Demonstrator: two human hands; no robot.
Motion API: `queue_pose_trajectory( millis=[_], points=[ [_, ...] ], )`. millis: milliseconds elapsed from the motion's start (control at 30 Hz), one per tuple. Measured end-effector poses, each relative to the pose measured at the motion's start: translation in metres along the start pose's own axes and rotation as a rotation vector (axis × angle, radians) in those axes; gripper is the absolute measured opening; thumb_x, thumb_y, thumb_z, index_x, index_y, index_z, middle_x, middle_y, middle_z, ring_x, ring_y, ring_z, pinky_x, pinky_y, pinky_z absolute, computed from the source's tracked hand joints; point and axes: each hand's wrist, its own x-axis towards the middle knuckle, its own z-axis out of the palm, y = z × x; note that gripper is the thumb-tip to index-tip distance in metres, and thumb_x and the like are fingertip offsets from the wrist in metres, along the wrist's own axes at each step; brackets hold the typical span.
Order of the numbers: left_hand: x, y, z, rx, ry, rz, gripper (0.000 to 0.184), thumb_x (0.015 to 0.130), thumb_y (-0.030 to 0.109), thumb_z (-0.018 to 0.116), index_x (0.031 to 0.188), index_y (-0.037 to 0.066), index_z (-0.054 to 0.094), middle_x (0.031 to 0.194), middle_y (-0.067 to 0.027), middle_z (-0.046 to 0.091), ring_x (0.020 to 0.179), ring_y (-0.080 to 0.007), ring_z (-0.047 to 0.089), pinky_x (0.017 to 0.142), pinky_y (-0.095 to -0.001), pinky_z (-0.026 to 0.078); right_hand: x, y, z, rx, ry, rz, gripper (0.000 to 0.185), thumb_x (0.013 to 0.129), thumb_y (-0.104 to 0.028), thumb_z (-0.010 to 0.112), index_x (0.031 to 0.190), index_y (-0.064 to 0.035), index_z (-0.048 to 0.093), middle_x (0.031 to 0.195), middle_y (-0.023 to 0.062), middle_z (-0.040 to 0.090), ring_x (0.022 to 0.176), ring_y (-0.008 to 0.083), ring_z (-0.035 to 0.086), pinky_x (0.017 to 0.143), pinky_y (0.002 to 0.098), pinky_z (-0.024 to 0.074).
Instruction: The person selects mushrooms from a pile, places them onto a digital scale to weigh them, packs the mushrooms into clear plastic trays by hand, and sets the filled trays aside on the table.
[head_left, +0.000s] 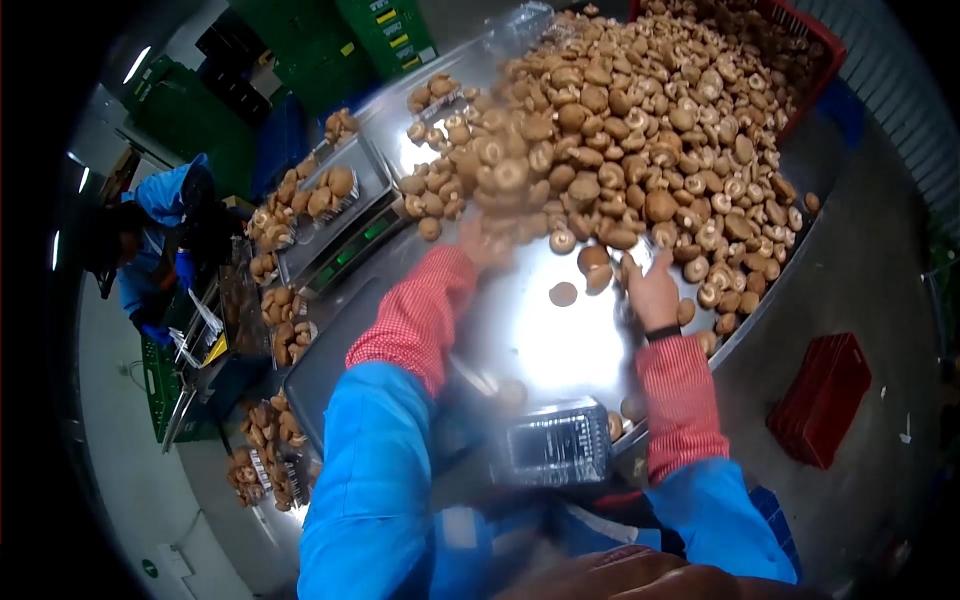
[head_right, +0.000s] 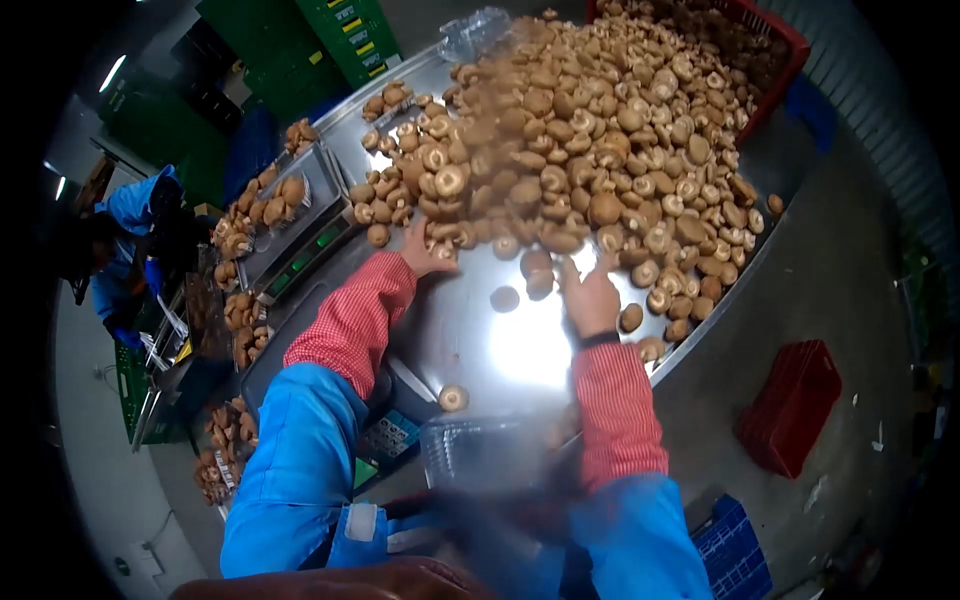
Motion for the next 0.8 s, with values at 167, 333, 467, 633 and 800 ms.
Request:
queue_pose_trajectory(
  millis=[167,333,467,633,800],
  points=[
    [-0.045,0.071,-0.007,0.007,-0.273,0.199,0.129,0.049,0.044,0.093,0.150,0.011,0.019,0.142,-0.0259,0.028,0.131,-0.0412,0.035,0.111,-0.0465,0.032,-0.003,-0.020,0.008,0.020,-0.026,-0.098,0.078,0.091,-0.041,0.049,0.144,0.0052,0.014,0.087,0.0295,0.066,0.083,0.0454,0.065,0.076,0.0481,0.0510],
    [-0.031,0.095,0.091,-0.342,-0.217,0.531,0.115,0.051,0.031,0.091,0.147,0.012,0.031,0.119,-0.0182,0.046,0.121,-0.0324,0.051,0.094,-0.0422,0.049,0.000,-0.002,0.005,-0.054,-0.138,-0.066,0.070,0.094,-0.038,0.045,0.149,-0.0110,0.013,0.095,0.0271,0.067,0.091,0.0434,0.065,0.084,0.0491,0.0476],
    [-0.063,0.134,0.121,-0.617,-0.330,0.293,0.118,0.057,0.032,0.090,0.150,0.013,0.020,0.131,-0.0238,0.033,0.120,-0.0372,0.050,0.095,-0.0428,0.049,0.017,0.052,0.013,0.285,-0.096,-0.182,0.073,0.093,-0.040,0.048,0.152,-0.0140,0.014,0.109,0.0304,0.063,0.101,0.0428,0.062,0.087,0.0433,0.0483],
    [-0.145,0.218,0.084,-0.002,0.028,0.289,0.100,0.062,0.030,0.087,0.145,0.026,0.031,0.143,-0.0283,0.024,0.123,-0.0479,0.040,0.101,-0.0470,0.042,0.011,0.093,0.044,0.873,-0.038,-0.077,0.075,0.084,-0.023,0.050,0.152,-0.0136,0.018,0.103,0.0191,0.060,0.084,0.0253,0.060,0.077,0.0348,0.0501],
    [-0.170,0.228,0.087,0.371,0.129,0.452,0.108,0.060,0.029,0.087,0.149,0.022,0.026,0.151,-0.0287,0.017,0.128,-0.0485,0.036,0.109,-0.0482,0.033,-0.032,0.077,0.042,1.587,-0.182,0.226,0.068,0.090,-0.016,0.042,0.150,-0.0148,0.010,0.118,0.0131,0.048,0.101,0.0225,0.056,0.081,0.0356,0.0532]
  ],
)
